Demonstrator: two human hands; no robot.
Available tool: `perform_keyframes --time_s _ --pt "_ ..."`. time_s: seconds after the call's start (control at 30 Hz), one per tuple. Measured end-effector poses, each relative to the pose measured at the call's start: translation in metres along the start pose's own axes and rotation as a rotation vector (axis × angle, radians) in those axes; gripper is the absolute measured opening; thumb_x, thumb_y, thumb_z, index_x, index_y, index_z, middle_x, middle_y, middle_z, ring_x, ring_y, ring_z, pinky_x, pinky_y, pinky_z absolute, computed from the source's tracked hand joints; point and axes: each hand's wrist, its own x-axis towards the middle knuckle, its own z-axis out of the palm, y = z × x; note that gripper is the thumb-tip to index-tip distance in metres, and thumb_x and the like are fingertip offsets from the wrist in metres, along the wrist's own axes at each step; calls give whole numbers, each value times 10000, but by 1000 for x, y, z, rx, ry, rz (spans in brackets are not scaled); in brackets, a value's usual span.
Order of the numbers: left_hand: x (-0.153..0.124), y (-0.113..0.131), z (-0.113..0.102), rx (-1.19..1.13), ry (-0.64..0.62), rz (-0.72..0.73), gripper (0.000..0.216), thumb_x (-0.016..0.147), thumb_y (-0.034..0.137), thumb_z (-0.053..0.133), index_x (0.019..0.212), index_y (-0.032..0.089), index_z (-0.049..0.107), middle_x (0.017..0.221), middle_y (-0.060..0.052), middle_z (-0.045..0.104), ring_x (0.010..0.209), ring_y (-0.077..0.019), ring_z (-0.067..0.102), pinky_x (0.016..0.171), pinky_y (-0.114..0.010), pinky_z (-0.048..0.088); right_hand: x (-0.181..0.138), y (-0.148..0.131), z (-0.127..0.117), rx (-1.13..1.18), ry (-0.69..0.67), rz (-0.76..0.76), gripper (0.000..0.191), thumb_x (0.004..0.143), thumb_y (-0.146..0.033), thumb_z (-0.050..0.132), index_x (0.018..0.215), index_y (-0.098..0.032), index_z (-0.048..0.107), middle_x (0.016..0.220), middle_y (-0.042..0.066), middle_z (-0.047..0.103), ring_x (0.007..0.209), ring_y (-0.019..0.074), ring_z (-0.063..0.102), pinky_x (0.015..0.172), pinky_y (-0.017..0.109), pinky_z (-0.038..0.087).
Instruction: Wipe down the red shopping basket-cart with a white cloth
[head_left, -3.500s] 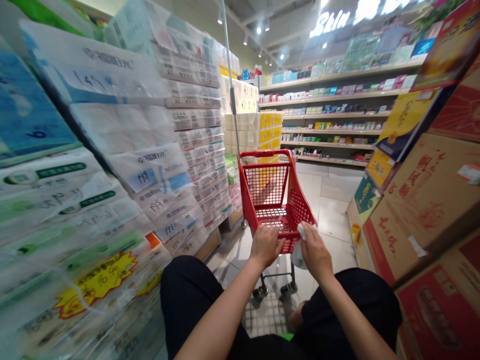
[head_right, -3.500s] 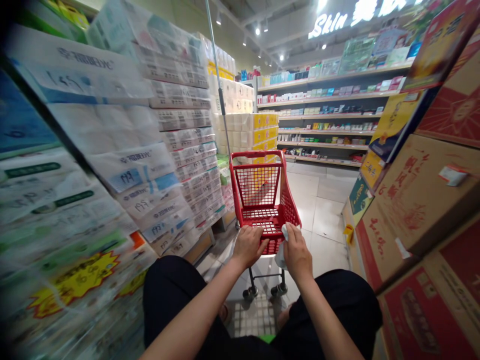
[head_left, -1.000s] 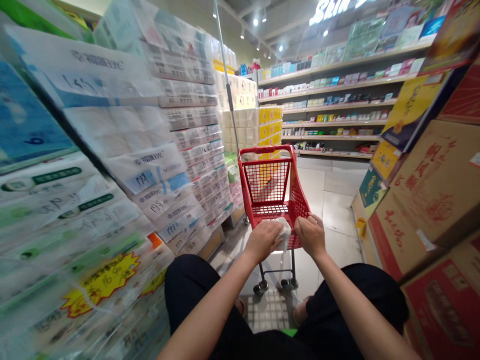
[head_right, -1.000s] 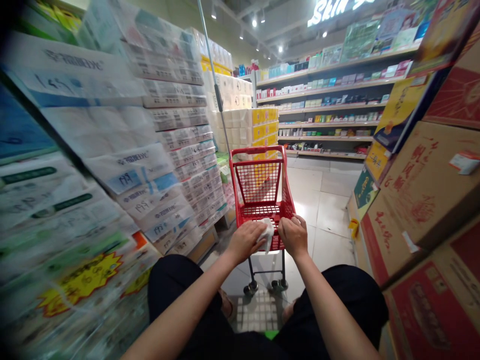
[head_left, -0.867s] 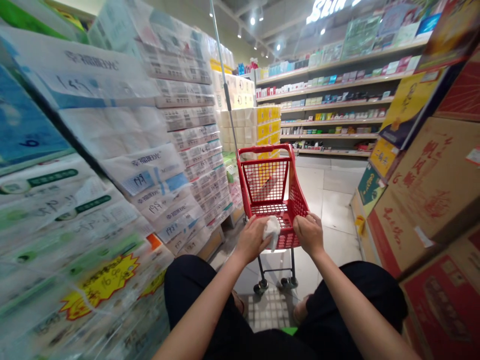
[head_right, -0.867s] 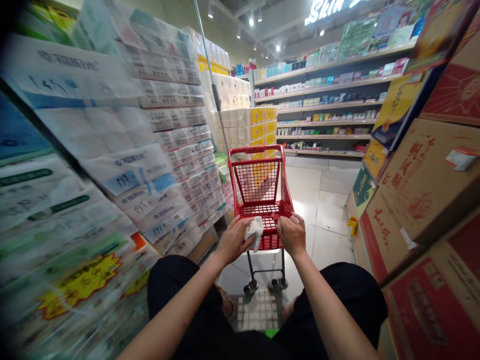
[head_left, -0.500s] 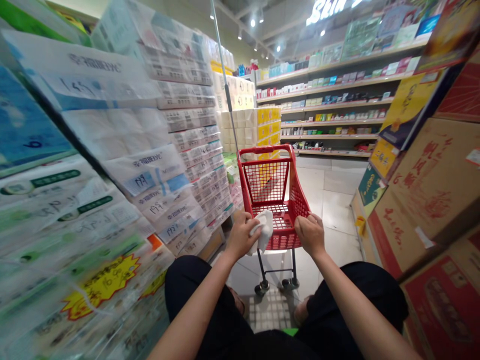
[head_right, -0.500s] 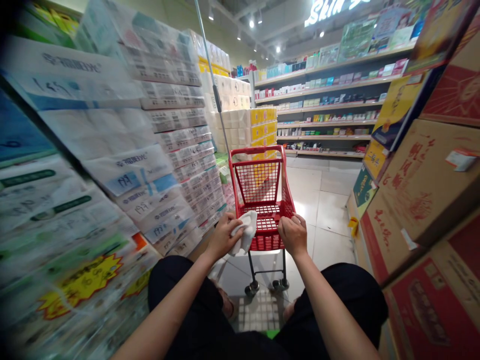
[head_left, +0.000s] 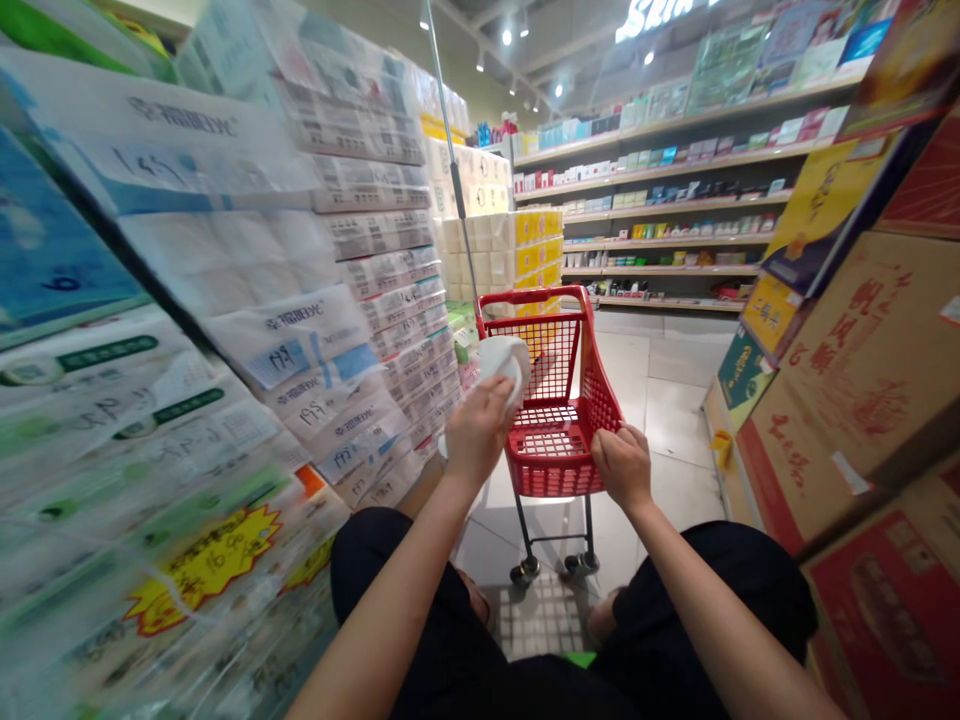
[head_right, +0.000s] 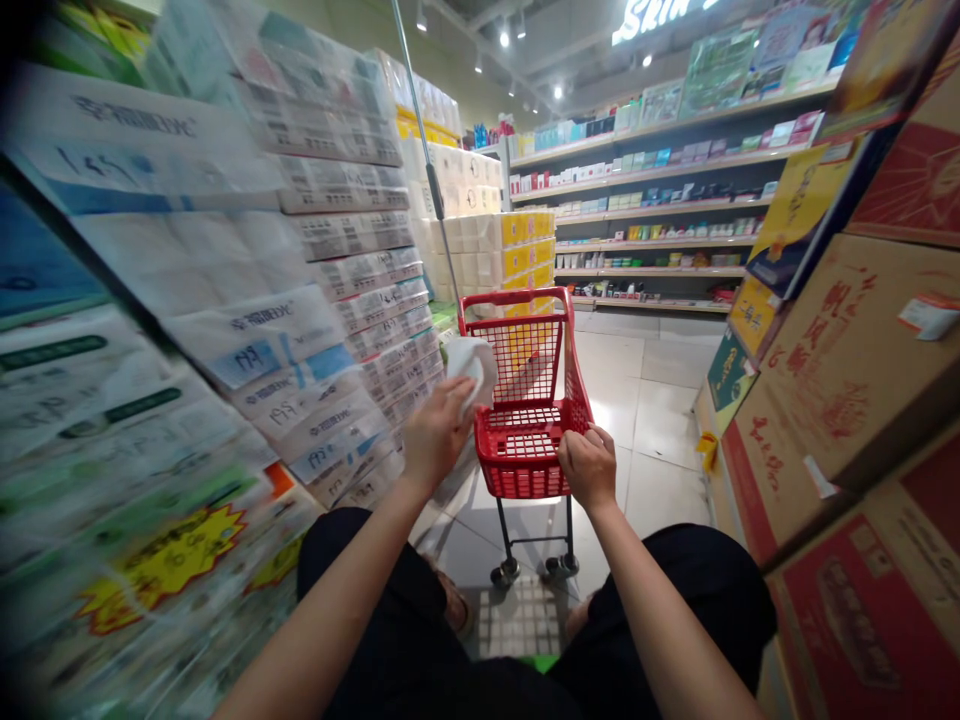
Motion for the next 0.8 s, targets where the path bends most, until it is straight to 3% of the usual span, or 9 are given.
perform_keyframes --time_s 0.1,0.17,0.3,0.4,0.47,0.57,0.7,0.8 --pt "-22 9 18 16 -334 167 552 865 487 587 1341 237 461 1246 -104 604 995 -248 629 753 -307 485 0 1 0 -1 11 -10 265 922 -231 393 667 -227 466 601 -15 493 657 155 461 989 354 329" --pt "-35 13 28 -32 -441 147 513 900 507 520 1338 247 461 1137 -83 660 939 -235 647 721 -298 488 1 1 -1 0 15 -16 260 917 -225 396 668 -228 471 600 -14 494 660 156 461 984 355 331" --pt "-38 15 29 -88 -366 75 331 998 351 340 1278 289 507 1114 -36 662 953 -186 632 788 -286 479 1 1 -3 3 13 -11 253 910 -223 403 666 -229 473 596 -16 492 658 156 455 976 353 333" --pt "-31 17 32 -15 -307 184 253 954 382 464 1160 286 575 1148 -35 640 1042 -212 581 916 -360 437 0 1 -3 9 13 -6 250 914 -229 396 680 -231 486 609 -13 509 667 159 469 983 359 327" --pt "-31 20 43 45 -343 276 240 903 416 558 1074 253 601 1052 -51 658 1016 -226 580 949 -402 412 0 1 -3 18 19 -12 246 912 -230 395 688 -232 498 617 -11 524 670 163 476 980 364 325" --pt "-37 27 67 113 -442 308 195 900 386 576 972 206 598 867 -48 658 852 -206 616 840 -364 452 0 0 -2 14 28 -12 241 903 -227 402 684 -235 503 614 -10 526 682 170 479 972 362 325" --pt "-42 31 85 104 -463 322 219 947 350 501 1080 186 558 893 -49 666 818 -191 633 737 -310 464 0 3 -2 -17 18 -13 237 905 -226 403 687 -236 497 614 -11 521 688 170 475 974 351 323" --pt "-41 17 81 42 -446 422 232 980 286 434 1167 185 527 962 -42 673 885 -164 636 828 -304 468 -1 11 -3 -14 7 -36 242 906 -224 411 676 -233 487 613 -16 523 666 162 471 975 351 325"
